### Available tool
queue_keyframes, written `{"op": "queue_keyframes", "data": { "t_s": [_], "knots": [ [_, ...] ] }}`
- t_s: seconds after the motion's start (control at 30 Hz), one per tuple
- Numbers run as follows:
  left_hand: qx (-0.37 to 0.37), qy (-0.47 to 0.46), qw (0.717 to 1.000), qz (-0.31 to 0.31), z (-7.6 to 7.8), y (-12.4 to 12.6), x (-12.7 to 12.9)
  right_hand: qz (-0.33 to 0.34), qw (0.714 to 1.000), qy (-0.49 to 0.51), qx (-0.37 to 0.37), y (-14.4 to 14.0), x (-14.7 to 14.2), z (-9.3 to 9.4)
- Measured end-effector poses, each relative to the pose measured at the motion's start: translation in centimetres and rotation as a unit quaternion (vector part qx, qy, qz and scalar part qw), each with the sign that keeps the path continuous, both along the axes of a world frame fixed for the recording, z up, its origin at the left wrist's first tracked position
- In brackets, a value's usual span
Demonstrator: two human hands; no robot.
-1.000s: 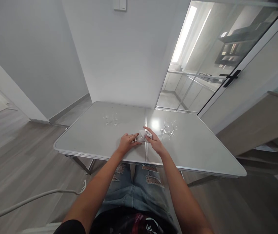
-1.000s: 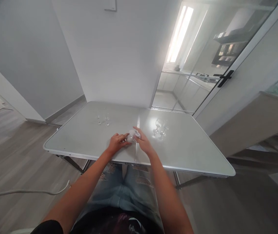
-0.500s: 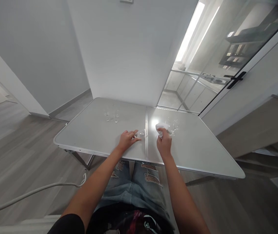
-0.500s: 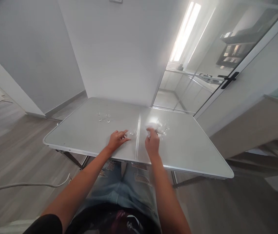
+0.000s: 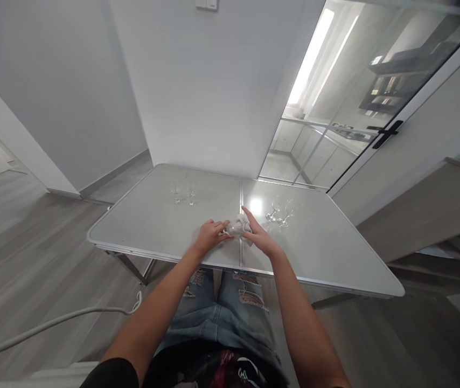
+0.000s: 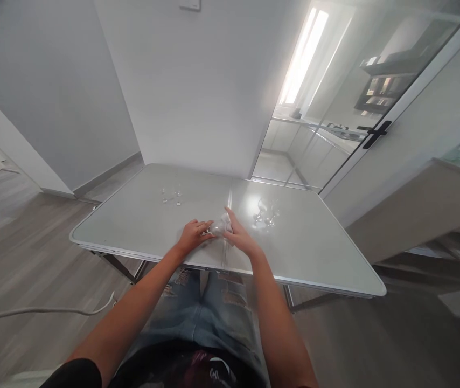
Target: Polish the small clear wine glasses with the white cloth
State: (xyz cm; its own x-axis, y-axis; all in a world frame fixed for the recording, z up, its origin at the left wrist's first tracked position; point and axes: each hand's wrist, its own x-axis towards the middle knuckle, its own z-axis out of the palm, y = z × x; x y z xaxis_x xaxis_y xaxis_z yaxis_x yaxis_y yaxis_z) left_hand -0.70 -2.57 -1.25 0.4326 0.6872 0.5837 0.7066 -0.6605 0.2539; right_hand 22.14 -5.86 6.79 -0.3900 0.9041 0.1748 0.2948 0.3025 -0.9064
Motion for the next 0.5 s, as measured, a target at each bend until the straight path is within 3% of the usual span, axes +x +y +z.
{"op": "queue_keyframes", "data": {
  "t_s": [0.1,0.37,0.5],
  "knots": [
    [0.0,0.005,1.0,-0.012,-0.1,0.1,-0.1,0.019,0.999,0.028,-0.04,0.6,-0.2,0.0],
    [0.011,-0.026,0.999,0.029,0.1,-0.1,-0.1,-0.04,0.99,0.125,-0.057,0.5,-1.5,-0.9],
    [-0.003,-0.026,0.999,0.043,0.0,0.0,0.0,-0.095,0.989,0.11,-0.016,0.2,-2.3,-1.1]
  ]
}}
